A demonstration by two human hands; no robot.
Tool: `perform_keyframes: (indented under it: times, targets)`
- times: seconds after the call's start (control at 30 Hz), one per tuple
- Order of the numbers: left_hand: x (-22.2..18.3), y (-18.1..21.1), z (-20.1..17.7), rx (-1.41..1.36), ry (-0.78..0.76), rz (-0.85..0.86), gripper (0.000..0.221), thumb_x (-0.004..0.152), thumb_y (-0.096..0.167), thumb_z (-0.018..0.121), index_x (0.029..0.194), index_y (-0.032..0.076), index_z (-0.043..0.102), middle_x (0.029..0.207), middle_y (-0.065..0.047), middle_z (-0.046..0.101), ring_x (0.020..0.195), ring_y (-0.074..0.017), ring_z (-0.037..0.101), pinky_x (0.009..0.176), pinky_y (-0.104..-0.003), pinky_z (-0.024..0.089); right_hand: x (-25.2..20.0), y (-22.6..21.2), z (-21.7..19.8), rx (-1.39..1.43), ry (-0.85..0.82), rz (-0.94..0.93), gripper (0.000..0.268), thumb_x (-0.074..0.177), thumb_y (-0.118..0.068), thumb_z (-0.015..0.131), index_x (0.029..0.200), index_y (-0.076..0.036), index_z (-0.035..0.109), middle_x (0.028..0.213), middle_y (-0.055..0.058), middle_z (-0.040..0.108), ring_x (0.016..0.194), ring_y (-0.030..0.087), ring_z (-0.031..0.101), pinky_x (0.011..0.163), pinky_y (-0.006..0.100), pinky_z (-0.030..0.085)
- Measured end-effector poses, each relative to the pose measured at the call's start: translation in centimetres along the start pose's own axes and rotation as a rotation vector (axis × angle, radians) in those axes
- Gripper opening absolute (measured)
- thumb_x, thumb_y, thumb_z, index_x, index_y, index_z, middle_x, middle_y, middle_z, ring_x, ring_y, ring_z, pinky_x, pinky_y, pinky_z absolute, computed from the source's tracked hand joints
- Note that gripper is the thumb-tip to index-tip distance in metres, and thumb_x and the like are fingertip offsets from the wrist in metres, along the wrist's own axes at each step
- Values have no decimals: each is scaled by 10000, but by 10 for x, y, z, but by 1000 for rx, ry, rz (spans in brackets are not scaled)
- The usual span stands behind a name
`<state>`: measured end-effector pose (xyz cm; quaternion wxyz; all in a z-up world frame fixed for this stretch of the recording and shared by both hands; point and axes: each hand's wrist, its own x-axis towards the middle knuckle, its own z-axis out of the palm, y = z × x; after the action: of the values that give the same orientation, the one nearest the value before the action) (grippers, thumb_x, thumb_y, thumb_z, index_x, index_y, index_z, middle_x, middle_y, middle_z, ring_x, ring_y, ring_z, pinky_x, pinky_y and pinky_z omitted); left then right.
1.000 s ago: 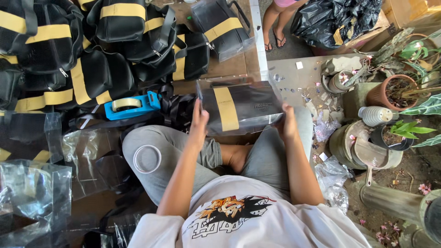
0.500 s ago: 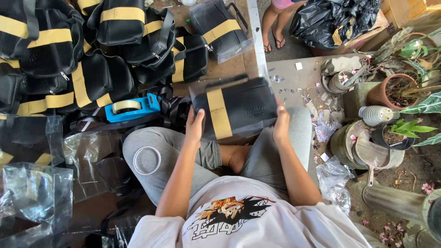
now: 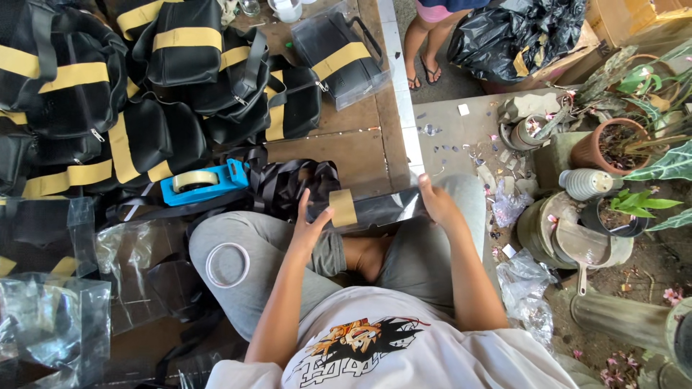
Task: The person packs small black bags into clear plastic pouches and applies adhesive tape to secure a strap on one of the bags.
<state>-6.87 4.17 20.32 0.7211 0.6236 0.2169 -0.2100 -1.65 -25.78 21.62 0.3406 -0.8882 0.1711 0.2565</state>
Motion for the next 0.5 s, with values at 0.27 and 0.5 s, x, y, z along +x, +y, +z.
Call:
perform_keyframes:
  times: [0.27, 0.5]
  targets:
    - [14, 7, -14, 256, 97, -46, 1104, 857, 667, 741, 1659, 136, 200, 1364, -403, 511, 920, -367, 763, 784, -432, 675, 35, 27, 10, 43, -107, -2, 1009, 978, -856, 308, 1134, 43, 740, 964, 277, 725, 848, 391, 727, 643, 499, 628]
    - [29, 9, -21, 777, 253, -114, 1179, 756, 958, 539, 1634, 197, 338, 1339, -329, 597, 1170, -460, 661, 946, -556, 541, 17, -4, 8, -337, 93, 43, 1009, 915, -956, 203, 1119, -154, 783, 1078, 184, 760, 1140, 377, 697, 931, 473, 556]
